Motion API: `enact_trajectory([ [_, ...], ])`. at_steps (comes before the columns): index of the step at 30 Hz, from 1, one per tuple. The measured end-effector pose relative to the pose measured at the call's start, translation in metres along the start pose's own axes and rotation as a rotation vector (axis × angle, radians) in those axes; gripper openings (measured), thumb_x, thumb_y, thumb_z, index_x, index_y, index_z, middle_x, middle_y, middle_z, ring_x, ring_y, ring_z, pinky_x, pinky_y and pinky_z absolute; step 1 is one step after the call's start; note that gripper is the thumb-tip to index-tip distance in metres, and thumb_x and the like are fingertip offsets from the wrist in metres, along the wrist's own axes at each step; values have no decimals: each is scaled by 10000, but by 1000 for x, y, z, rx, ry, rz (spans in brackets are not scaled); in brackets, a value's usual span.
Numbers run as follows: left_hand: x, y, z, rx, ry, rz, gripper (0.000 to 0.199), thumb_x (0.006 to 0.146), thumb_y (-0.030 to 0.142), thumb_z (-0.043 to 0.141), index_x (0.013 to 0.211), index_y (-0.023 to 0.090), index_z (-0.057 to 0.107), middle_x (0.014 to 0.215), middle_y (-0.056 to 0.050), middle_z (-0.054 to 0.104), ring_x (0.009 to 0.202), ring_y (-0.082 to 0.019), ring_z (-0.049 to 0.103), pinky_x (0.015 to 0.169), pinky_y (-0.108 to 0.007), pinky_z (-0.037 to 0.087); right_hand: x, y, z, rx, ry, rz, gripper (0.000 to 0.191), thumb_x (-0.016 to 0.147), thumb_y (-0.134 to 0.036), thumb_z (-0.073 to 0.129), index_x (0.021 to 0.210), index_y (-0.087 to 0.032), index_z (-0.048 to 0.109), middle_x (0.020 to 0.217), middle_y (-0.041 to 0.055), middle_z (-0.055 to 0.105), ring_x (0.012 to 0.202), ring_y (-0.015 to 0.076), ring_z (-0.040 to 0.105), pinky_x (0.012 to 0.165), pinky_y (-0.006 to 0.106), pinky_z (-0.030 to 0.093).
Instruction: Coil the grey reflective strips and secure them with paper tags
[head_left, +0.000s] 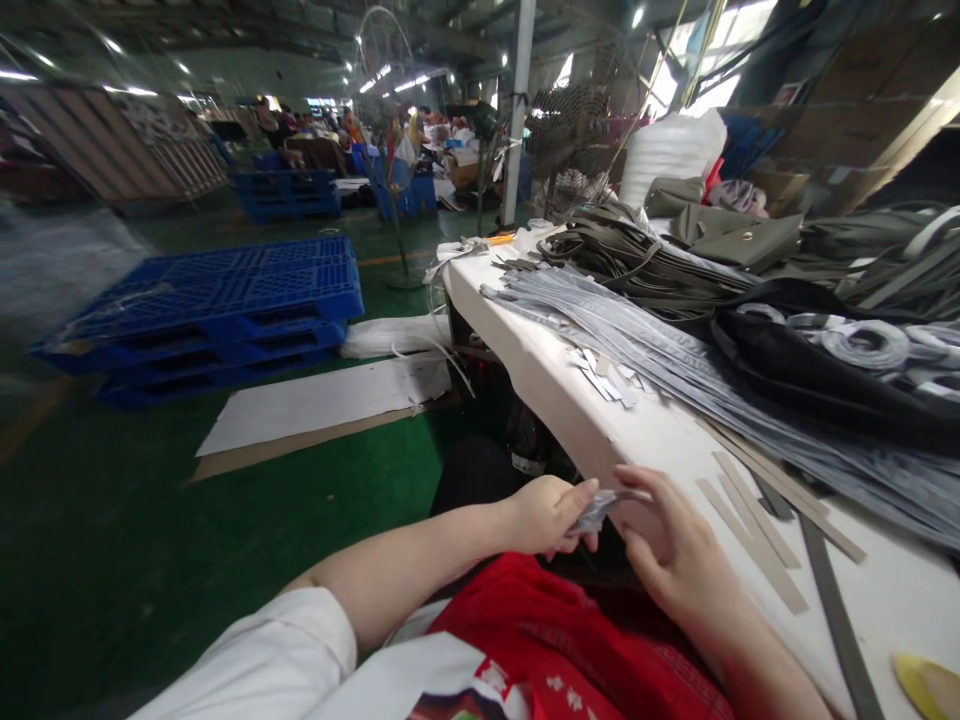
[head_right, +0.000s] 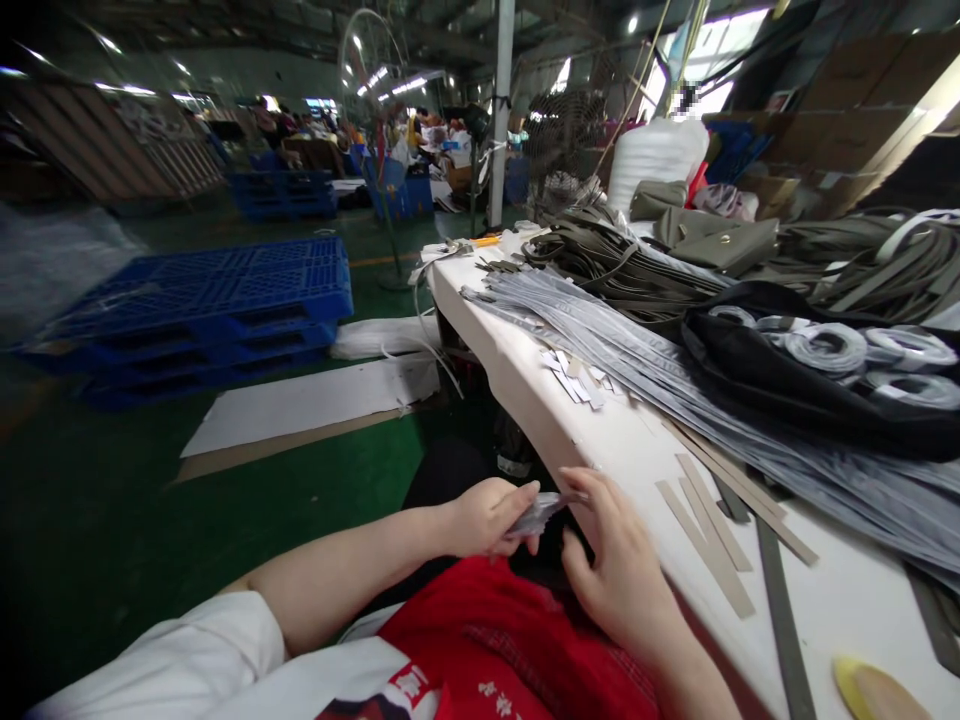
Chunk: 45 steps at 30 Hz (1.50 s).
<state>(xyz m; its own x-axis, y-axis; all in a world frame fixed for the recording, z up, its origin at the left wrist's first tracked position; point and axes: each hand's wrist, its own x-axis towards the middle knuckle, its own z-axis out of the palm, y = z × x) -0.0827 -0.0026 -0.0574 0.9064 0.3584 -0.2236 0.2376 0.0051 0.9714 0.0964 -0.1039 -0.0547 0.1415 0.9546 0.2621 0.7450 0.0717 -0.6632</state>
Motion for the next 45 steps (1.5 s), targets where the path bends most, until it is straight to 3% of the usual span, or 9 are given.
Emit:
enact_trajectory([
  [4,-7,7,-5,-415,-295,-109,726,920,700,225,697,130,617,341,75,321,262,-75,258,343,-223,345,-9,-6,13,339,-366,16,482,775,-199,528,1256,-199,556,1190,106,638,1080,266,596,968,407,483],
  [8,-5,5,-11,-538,-242,-166,687,957,630,254,663,125,615,319,72,335,237,-67,264,342,-212,349,-9,-7,18,551,-446,176,328,863,-422,577,1081,-183,635,981,83,685,859,238,636,770,336,551],
  [16,9,-6,-11,-678,-137,-160,656,1003,506,233,630,110,601,306,63,354,231,-71,291,353,-202,396,-6,-6,34,591,-355,253,373,897,-520,545,922,-158,629,736,22,658,645,156,580,604,250,489],
  [23,6,10,-35,-866,-98,-72,658,1008,518,214,696,101,616,321,96,295,246,-54,214,394,-198,427,-13,35,52,370,-183,203,525,882,-513,563,1297,-197,510,1231,112,624,1123,259,592,1012,399,445],
  [28,17,20,-48,-801,345,325,482,945,550,440,943,102,620,589,45,472,473,-71,449,670,-269,508,-27,-3,75,470,-515,191,438,931,-547,459,1054,-197,692,963,81,713,925,244,661,886,361,517],
  [32,19,6,-42,-41,703,495,357,891,512,545,887,159,597,754,-42,547,756,-184,555,836,-341,447,-30,-32,46,645,-473,178,481,902,-589,480,817,-166,694,659,52,663,609,181,616,617,284,532],
  [37,5,-13,-26,479,345,375,516,905,605,400,646,188,561,611,-33,517,628,-168,529,641,-279,404,-1,4,-7,412,-142,362,469,837,-628,543,770,-184,678,573,32,618,468,167,536,449,275,453],
  [41,6,-15,-20,-16,152,55,749,881,749,216,650,152,604,388,35,418,352,-96,384,452,-236,379,13,35,-3,31,-22,227,394,864,-573,514,929,-241,717,991,76,725,926,275,653,865,388,500],
  [45,11,-7,-24,-506,90,-43,742,881,747,268,648,129,606,296,91,294,249,-69,247,401,-237,402,6,37,25,80,-74,192,486,963,-547,312,990,-221,672,933,83,708,893,258,646,830,374,495],
])
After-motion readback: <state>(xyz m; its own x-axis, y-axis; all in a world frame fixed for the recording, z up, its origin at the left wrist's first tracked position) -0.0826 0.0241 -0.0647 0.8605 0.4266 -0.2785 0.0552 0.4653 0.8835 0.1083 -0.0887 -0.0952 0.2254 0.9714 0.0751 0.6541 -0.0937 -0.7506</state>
